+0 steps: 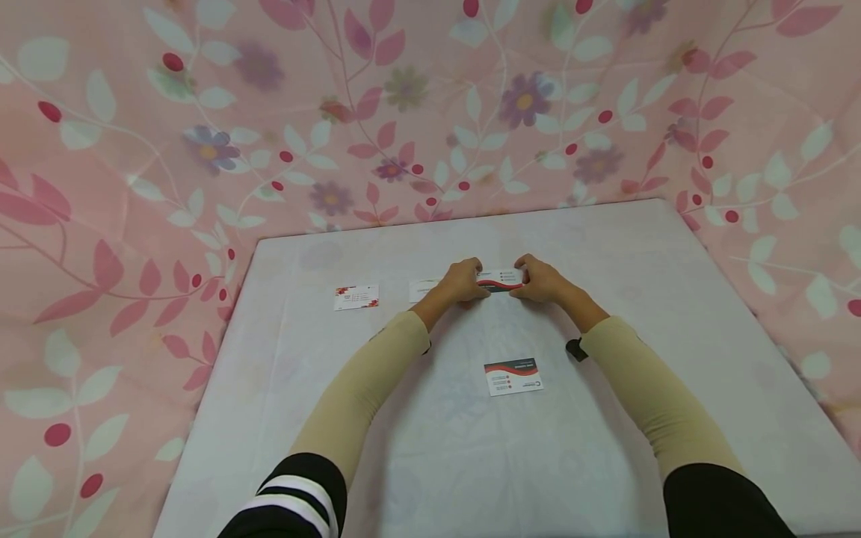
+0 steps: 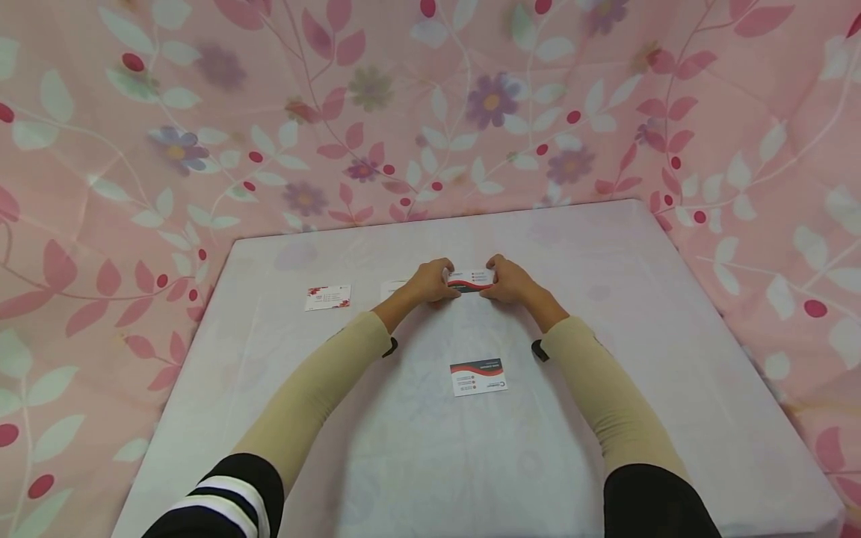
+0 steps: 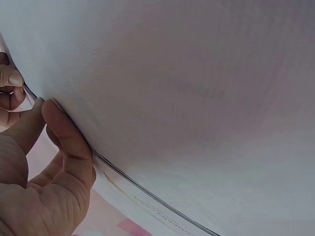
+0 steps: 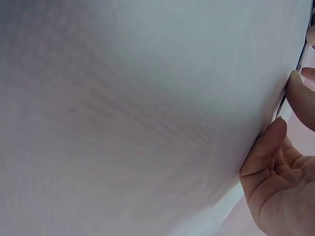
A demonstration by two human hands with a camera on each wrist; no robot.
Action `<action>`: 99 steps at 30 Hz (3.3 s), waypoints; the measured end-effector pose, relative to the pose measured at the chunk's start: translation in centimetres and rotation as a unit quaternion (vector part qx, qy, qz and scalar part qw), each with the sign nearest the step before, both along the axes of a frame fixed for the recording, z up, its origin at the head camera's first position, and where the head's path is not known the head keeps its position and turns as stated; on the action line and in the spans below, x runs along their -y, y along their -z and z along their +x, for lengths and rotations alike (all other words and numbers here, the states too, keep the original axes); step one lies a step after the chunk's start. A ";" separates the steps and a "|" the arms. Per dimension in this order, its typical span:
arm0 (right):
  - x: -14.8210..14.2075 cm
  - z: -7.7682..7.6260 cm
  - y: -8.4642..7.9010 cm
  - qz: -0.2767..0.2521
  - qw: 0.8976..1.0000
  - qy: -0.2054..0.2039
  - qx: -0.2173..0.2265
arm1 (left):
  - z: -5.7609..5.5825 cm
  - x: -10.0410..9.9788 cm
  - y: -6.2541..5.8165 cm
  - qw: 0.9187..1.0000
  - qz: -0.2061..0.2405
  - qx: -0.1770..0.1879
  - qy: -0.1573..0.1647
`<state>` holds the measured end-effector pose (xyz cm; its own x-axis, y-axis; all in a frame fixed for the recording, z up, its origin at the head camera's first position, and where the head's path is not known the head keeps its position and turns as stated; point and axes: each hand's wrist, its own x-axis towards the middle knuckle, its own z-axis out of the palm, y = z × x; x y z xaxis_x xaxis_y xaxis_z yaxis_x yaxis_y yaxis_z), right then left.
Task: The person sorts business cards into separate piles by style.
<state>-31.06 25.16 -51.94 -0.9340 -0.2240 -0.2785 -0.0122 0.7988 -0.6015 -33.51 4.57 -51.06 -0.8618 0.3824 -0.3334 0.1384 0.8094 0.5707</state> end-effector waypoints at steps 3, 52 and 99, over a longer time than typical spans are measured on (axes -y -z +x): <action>0.0 0.0 0.0 -0.001 1.000 0.000 0.000 | 0.0 -0.1 -0.1 1.000 -0.002 0.002 0.001; -0.8 -0.4 0.7 -0.069 0.997 0.010 0.037 | 0.3 0.2 -0.5 1.000 0.000 0.019 -0.008; -1.4 5.5 -1.2 -0.027 0.994 -0.088 -0.062 | 6.1 3.1 -1.6 0.991 0.002 -0.069 0.116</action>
<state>-25.55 26.59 -50.75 -0.9057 -0.3979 -0.1463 -0.2253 0.7441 -0.6289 -27.42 1.45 -49.49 -0.7878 0.5766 -0.2166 0.3976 0.7446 0.5363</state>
